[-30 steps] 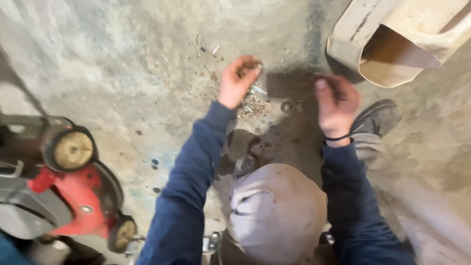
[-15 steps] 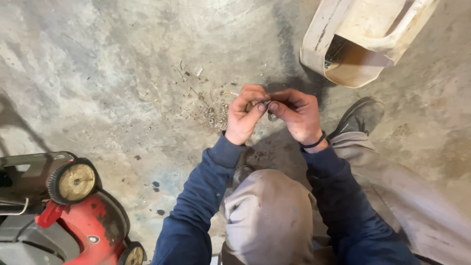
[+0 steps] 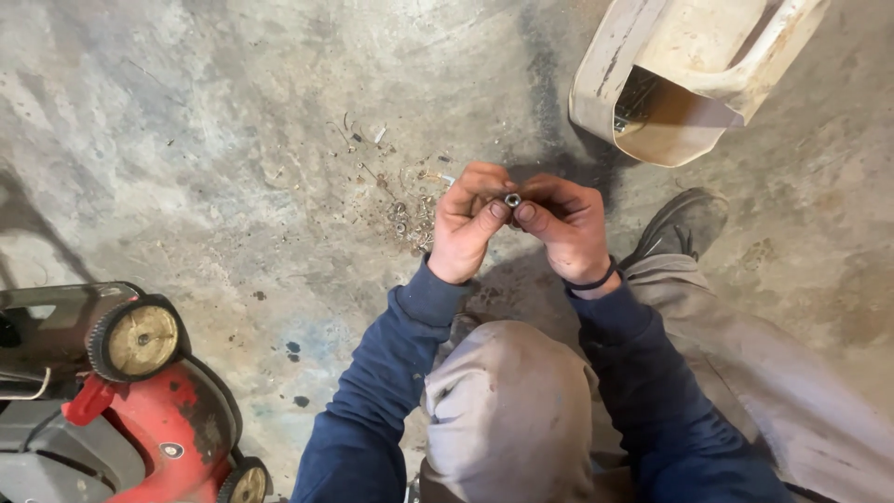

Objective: Polishing small metal components using a bench grinder and then sorting them on the workshop floor.

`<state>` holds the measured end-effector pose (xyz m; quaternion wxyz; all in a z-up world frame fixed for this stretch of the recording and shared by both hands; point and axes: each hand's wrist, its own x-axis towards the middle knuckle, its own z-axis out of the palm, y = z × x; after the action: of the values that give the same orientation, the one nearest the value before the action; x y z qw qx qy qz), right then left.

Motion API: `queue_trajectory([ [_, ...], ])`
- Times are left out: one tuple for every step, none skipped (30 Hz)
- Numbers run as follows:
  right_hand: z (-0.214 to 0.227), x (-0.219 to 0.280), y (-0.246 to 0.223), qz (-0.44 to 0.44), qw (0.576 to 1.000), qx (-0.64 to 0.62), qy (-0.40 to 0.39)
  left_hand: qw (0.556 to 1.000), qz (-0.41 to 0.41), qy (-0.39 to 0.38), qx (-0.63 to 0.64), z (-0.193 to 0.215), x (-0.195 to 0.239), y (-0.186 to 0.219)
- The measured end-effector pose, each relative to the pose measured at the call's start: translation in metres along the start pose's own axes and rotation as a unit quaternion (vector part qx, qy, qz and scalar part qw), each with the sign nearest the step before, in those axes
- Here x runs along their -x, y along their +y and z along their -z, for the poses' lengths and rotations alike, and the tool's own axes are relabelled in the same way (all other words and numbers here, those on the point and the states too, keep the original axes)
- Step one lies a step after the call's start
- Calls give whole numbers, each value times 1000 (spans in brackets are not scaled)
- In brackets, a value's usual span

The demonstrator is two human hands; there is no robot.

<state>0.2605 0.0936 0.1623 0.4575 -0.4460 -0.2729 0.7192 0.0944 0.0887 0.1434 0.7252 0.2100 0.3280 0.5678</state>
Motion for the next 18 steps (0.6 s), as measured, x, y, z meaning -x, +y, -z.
queue_trajectory([
  [0,0,-1,9,1000,-6,-18,999,-18,-17,-39,1,0,2],
  [1,0,-2,18,999,-11,-36,996,-37,-34,-77,2,0,5],
  [-1,0,-7,18,999,-12,-37,996,-37,-34,-78,-1,-1,12],
  [-2,0,-11,27,999,3,-41,988,-55,-41,-137,-3,-2,19],
  [-4,-1,-16,37,998,20,-44,977,-74,-48,-195,-6,-4,25],
  [-7,-1,-21,38,998,20,-45,977,-75,-49,-195,-9,-5,30],
  [-10,-1,-26,34,998,28,-55,967,-100,-44,-230,-11,-5,35],
  [-13,0,-31,29,997,35,-66,955,-124,-40,-265,-14,-5,39],
  [-16,0,-33,29,997,35,-66,955,-124,-39,-265,-15,-4,43],
  [-19,1,-35,62,992,94,-50,944,-149,-43,-290,-17,-4,46],
  [-22,1,-37,95,983,153,-32,932,-174,-47,-314,-19,-5,49],
  [-23,2,-38,95,983,154,-32,932,-174,-47,-314,-21,-5,49],
  [-25,2,-38,127,975,180,-24,932,-172,-44,-315,-23,-4,48],
  [-27,3,-39,159,966,205,-16,933,-171,-40,-315,-25,-4,48],
  [-26,4,-37,158,966,205,-15,933,-169,-41,-315,-27,-4,48],
  [-25,5,-36,169,962,215,-5,927,-174,-33,-330,-30,-4,49],
  [-24,4,-35,181,957,225,3,921,-180,-24,-345,-32,-5,50],
  [-23,3,-35,181,957,225,3,921,-181,-25,-345,-32,-6,49],
])
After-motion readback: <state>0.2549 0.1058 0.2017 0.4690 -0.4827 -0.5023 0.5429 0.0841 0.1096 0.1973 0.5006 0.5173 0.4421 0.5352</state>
